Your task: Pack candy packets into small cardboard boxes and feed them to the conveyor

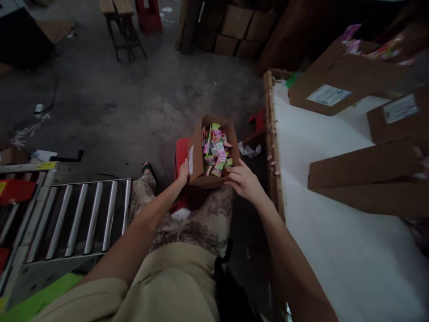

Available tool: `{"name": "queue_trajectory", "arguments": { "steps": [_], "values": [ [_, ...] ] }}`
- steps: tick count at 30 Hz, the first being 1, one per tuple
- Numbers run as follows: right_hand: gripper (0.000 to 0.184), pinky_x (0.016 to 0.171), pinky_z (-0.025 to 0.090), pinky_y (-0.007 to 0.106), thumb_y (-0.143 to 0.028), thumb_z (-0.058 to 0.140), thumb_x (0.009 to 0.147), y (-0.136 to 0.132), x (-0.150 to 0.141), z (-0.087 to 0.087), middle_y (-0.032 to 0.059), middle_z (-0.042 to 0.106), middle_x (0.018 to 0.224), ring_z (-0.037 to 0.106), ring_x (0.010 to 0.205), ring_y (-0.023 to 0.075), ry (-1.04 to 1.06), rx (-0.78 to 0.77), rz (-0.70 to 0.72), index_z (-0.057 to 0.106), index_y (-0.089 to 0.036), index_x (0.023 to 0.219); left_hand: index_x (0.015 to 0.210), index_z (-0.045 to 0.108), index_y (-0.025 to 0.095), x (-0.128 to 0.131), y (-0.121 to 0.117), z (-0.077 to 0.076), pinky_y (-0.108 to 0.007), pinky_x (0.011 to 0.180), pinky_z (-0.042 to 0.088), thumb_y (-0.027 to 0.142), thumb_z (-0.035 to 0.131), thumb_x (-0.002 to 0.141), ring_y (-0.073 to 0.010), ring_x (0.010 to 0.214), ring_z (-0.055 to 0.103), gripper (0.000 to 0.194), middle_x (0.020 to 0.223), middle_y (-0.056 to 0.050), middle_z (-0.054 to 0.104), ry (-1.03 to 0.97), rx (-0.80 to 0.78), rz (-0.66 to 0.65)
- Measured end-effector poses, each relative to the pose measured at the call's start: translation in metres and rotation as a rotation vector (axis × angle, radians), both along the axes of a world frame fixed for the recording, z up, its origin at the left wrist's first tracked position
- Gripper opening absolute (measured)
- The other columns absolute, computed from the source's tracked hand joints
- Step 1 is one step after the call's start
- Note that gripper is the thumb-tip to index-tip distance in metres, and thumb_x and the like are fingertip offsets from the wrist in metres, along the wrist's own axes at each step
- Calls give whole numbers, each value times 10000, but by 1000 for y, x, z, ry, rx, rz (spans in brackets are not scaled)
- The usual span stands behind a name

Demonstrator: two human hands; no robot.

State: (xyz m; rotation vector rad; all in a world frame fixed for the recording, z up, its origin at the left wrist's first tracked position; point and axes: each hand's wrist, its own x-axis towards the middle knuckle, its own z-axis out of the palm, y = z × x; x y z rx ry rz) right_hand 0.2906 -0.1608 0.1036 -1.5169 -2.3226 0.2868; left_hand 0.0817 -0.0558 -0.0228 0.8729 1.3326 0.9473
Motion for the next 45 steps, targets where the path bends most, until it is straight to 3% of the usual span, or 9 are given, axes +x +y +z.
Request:
{"name": "queue_trajectory", "arguments": {
  "steps": [5, 9, 12, 18, 23, 29, 33, 39, 45],
  "values": [
    [189, 1164, 241, 622, -314, 540, 929, 1, -24, -17, 122, 647, 1144, 521, 1239, 300, -114, 65, -72, 640, -187, 1026, 1415, 449, 186, -21, 30, -1, -437, 1202, 227, 763, 474, 818, -283, 1435, 322, 831, 1502, -169, 403, 223, 441, -78],
    [741, 1136, 250, 635, -554, 558, 897, -10, -77, -11, 235, 182, 1581, 126, 1479, 400, -149, 143, -245, 357, -125, 1467, 1565, 74, 228, -29, 79, 25, -513, 1221, 118, 866, 597, 609, -356, 1512, 64, 1263, 1637, -172, 71, 332, 892, -316],
    [787, 1135, 181, 662, -606, 462, 929, 16, -102, -15, 175, 48, 1627, 48, 1485, 419, -213, 68, -295, 201, -211, 1558, 1572, -7, 235, -27, 111, 39, -529, 1221, 92, 879, 618, 555, -385, 1510, 16, 1356, 1646, -162, 11, 307, 996, -523],
    [745, 1142, 174, 643, -631, 161, 987, 76, -102, -37, 125, -22, 1639, 15, 1506, 331, 14, -110, -298, -96, -238, 1565, 1566, 117, 302, -34, 131, 31, -506, 1133, 342, 812, 532, 735, -332, 1399, 394, 1060, 1555, -158, 337, 75, 874, -690],
    [533, 1174, 144, 601, -424, 199, 1037, 82, -115, -47, 47, 10, 1648, -29, 1509, 302, -1, -121, -383, 218, -296, 1554, 1513, 301, 291, -25, 172, 49, -471, 1102, 361, 722, 489, 845, -292, 1361, 445, 817, 1455, -133, 483, 102, 814, -505],
    [409, 1181, 180, 572, -291, 362, 1001, 96, -123, -46, 87, 198, 1619, 118, 1495, 332, -99, -230, -585, 573, -215, 1343, 1191, 689, 242, 10, 215, 104, -459, 1095, 346, 588, 641, 798, -253, 1105, 615, 525, 1120, -58, 695, 406, 996, -997],
    [391, 1147, 227, 602, -316, 415, 984, 107, -135, -50, 69, 220, 1613, 178, 1477, 342, -150, -269, -531, 584, -247, 1331, 794, 769, 249, 3, 209, 109, -485, 1141, 237, 544, 605, 833, -215, 980, 627, 339, 770, 0, 696, 652, 1125, -1212],
    [479, 1149, 177, 653, -229, 466, 918, 107, -138, -66, 142, 394, 1524, 179, 1477, 358, -74, -302, -457, 534, -184, 1390, 829, 763, 153, 26, 176, 81, -451, 1019, 350, 490, 430, 954, -254, 991, 598, 490, 828, -111, 697, 891, 1063, -1018],
    [351, 1200, 272, 428, -219, 459, 868, 98, -113, -77, 93, 432, 1504, 230, 1477, 221, 285, -141, -407, 690, -159, 1126, 1064, 684, 174, 49, 159, 66, -393, 947, 398, 390, 391, 986, -269, 1124, 536, 372, 1107, -128, 666, 973, 957, -775]
  ]
}}
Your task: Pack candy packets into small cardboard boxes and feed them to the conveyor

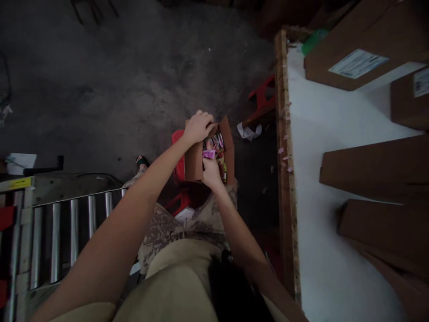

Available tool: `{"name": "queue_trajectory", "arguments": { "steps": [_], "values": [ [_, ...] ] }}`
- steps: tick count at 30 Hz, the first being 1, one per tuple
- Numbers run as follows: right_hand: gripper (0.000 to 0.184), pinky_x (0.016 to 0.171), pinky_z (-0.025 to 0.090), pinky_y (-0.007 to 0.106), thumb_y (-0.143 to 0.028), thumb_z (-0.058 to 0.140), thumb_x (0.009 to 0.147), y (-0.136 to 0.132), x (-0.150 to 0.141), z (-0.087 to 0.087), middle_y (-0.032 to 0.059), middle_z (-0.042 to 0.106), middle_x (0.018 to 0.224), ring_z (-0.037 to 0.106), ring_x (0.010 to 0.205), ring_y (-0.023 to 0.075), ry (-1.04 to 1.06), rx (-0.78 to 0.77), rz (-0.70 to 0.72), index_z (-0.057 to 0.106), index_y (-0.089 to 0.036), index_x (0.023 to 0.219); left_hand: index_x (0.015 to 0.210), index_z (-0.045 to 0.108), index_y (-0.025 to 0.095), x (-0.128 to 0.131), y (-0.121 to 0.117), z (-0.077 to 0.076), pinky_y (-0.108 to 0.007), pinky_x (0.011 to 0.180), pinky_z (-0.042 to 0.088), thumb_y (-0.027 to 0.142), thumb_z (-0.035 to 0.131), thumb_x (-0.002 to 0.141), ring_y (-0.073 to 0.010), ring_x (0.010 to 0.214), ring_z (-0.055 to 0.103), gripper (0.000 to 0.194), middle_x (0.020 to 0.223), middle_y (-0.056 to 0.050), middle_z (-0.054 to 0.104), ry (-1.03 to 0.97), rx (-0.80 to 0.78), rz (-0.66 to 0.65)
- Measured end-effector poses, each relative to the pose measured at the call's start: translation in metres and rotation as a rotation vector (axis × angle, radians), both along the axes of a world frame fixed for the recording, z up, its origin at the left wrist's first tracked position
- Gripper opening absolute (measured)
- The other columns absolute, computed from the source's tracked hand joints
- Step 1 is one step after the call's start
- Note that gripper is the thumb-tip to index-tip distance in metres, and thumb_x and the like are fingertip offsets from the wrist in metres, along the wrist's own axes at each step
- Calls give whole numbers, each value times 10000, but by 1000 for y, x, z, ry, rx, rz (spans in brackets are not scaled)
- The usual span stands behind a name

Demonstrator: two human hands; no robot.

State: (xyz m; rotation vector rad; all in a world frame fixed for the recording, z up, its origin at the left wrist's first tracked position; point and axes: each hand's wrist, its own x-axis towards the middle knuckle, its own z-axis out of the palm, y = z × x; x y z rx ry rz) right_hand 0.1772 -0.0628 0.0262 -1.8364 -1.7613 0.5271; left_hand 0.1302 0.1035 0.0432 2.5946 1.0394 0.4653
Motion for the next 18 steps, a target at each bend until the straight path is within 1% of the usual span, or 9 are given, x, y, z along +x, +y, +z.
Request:
{"name": "queue_trajectory", "arguments": {
  "steps": [1, 3, 5, 7, 9, 11, 13, 15, 18],
  "values": [
    [327, 1188, 297, 409, -179, 433, 860, -2, 2, 1, 99, 415, 1515, 248, 1471, 213, 32, 25, -13, 710, -154, 1031, 1102, 662, 169, -1, -1, -2, -395, 950, 395, 382, 398, 982, -277, 1151, 523, 359, 1151, -136, 648, -4, 9, 53],
    [328, 1153, 346, 413, -121, 393, 847, -7, 4, 6, 130, 491, 1452, 371, 1410, 232, 66, 36, -54, 716, -152, 899, 1138, 635, 146, -4, -2, -5, -427, 967, 380, 373, 391, 981, -301, 1162, 521, 368, 1177, -162, 630, 19, 13, 125],
    [311, 1078, 422, 421, -141, 409, 861, -12, 7, 14, 149, 635, 1265, 543, 1250, 263, 41, -27, -95, 717, -156, 894, 1131, 633, 125, -4, -2, -8, -466, 983, 361, 368, 372, 982, -321, 1140, 539, 386, 1152, -184, 639, 46, 3, 143],
    [257, 986, 482, 410, -237, 474, 886, -14, 10, 23, 137, 694, 1109, 629, 1088, 270, 22, -85, -148, 712, -163, 949, 1107, 645, 127, -3, -2, -10, -480, 985, 355, 365, 363, 981, -324, 1116, 556, 390, 1133, -186, 654, 42, -12, 142],
    [299, 930, 506, 399, -365, 509, 911, -11, 13, 28, 131, 689, 1085, 640, 1030, 265, 27, -78, -230, 673, -160, 1054, 1073, 664, 151, -4, 0, -12, -470, 976, 365, 367, 365, 978, -311, 1091, 569, 381, 1121, -171, 671, 7, -28, 144],
    [377, 896, 517, 400, -425, 472, 942, 0, 13, 29, 147, 669, 1097, 637, 1016, 264, 32, -66, -341, 605, -145, 1156, 1040, 679, 180, -7, 2, -13, -455, 971, 373, 379, 367, 977, -293, 1068, 577, 375, 1102, -147, 687, -47, -52, 148],
    [369, 867, 524, 417, -364, 407, 973, 18, 10, 25, 179, 647, 1111, 645, 997, 276, -12, -144, -450, 557, -125, 1211, 1040, 683, 197, -9, 2, -16, -455, 983, 366, 414, 363, 976, -289, 1075, 572, 392, 1109, -134, 687, -105, -80, 146],
    [367, 845, 527, 446, -241, 315, 980, 39, 7, 19, 226, 615, 1143, 654, 994, 297, -102, -293, -516, 546, -101, 1228, 1078, 672, 196, -10, 0, -17, -476, 1010, 342, 462, 371, 968, -306, 1119, 552, 416, 1143, -138, 668, -145, -105, 135],
    [403, 842, 526, 472, -149, 266, 960, 60, 3, 18, 272, 586, 1176, 653, 1022, 319, -179, -423, -494, 528, -62, 1254, 1135, 642, 167, -7, -6, -19, -514, 1037, 300, 491, 393, 954, -343, 1176, 517, 447, 1151, -171, 644, -146, -79, 140]
  ]
}}
